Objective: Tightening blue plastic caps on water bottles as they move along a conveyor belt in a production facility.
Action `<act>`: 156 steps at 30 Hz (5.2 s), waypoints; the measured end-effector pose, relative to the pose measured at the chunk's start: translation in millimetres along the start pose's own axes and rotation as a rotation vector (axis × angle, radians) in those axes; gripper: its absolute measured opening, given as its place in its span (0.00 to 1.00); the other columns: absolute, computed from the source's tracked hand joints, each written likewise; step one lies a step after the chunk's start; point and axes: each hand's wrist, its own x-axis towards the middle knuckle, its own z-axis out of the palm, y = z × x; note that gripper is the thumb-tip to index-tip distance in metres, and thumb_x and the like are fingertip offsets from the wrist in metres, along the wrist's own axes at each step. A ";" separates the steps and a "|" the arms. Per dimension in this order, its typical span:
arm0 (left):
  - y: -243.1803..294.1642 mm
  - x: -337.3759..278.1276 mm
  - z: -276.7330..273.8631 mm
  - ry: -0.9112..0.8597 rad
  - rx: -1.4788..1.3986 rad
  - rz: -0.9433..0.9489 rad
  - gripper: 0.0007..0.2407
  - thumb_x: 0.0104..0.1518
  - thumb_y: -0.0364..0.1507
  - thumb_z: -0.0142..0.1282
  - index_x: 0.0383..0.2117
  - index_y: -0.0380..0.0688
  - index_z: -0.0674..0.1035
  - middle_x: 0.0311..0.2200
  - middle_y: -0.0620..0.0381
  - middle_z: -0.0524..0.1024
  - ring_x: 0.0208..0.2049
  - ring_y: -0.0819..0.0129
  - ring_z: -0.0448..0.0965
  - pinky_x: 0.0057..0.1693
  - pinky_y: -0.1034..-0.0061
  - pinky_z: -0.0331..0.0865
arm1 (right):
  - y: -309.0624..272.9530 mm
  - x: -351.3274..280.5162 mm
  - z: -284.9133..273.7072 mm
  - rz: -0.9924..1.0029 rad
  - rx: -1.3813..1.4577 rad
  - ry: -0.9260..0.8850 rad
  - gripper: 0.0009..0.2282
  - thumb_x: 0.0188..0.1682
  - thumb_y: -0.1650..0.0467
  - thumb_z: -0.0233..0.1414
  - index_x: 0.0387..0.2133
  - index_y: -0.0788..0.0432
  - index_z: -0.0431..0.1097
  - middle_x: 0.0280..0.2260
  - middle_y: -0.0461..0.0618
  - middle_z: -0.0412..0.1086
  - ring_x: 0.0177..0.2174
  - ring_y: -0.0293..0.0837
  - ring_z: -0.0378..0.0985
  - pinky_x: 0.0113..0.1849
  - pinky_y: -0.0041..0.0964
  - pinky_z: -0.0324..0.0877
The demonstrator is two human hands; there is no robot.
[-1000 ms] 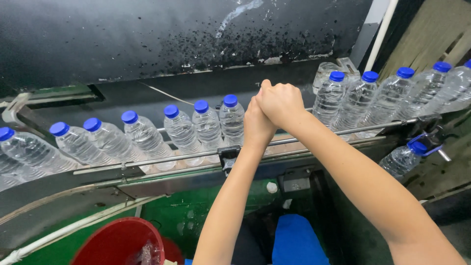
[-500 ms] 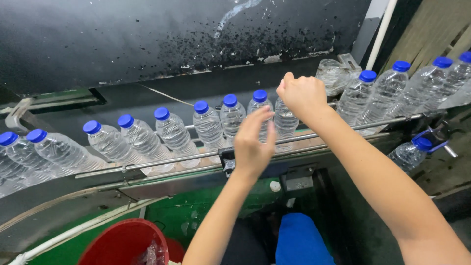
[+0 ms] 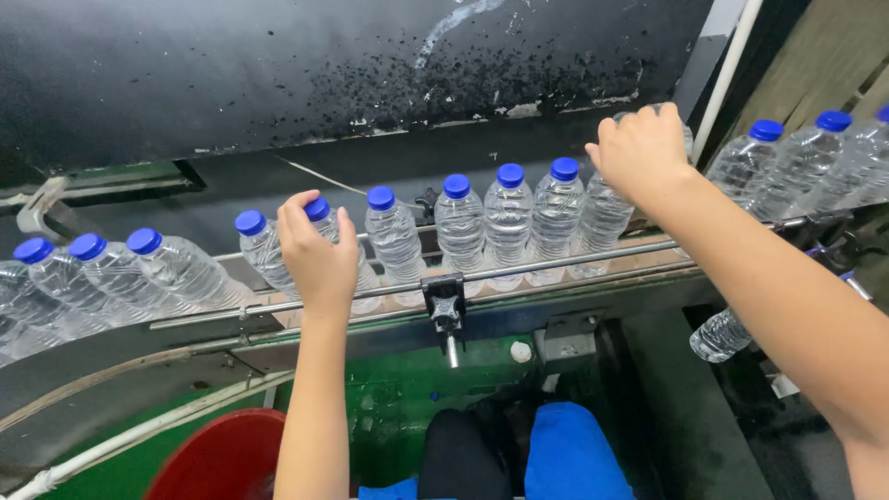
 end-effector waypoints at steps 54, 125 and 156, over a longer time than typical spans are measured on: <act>215.2 -113.4 201.3 -0.669 -0.793 -0.131 0.38 0.47 0.24 0.67 0.66 0.35 0.56 0.63 0.37 0.59 0.67 0.39 0.58 0.69 0.50 0.56 | 44.4 -36.2 -24.5 -0.562 0.181 0.617 0.17 0.57 0.57 0.47 0.23 0.54 0.64 0.22 0.46 0.65 0.31 0.45 0.71 0.47 0.39 0.68; 203.1 -93.2 127.3 -0.009 -0.330 0.086 0.29 0.54 0.17 0.53 0.65 0.33 0.59 0.66 0.39 0.56 0.66 0.40 0.57 0.68 0.50 0.57 | -31.9 1.8 -62.7 -0.193 0.140 0.611 0.10 0.55 0.60 0.49 0.41 0.50 0.72 0.24 0.44 0.69 0.29 0.44 0.74 0.33 0.37 0.65; 270.8 -134.5 143.3 -0.570 -0.632 0.116 0.32 0.54 0.21 0.59 0.66 0.28 0.57 0.67 0.30 0.55 0.61 0.36 0.65 0.59 0.52 0.69 | 43.4 -14.4 70.1 0.092 0.118 0.041 0.10 0.53 0.64 0.45 0.31 0.56 0.67 0.15 0.52 0.70 0.21 0.53 0.81 0.25 0.48 0.74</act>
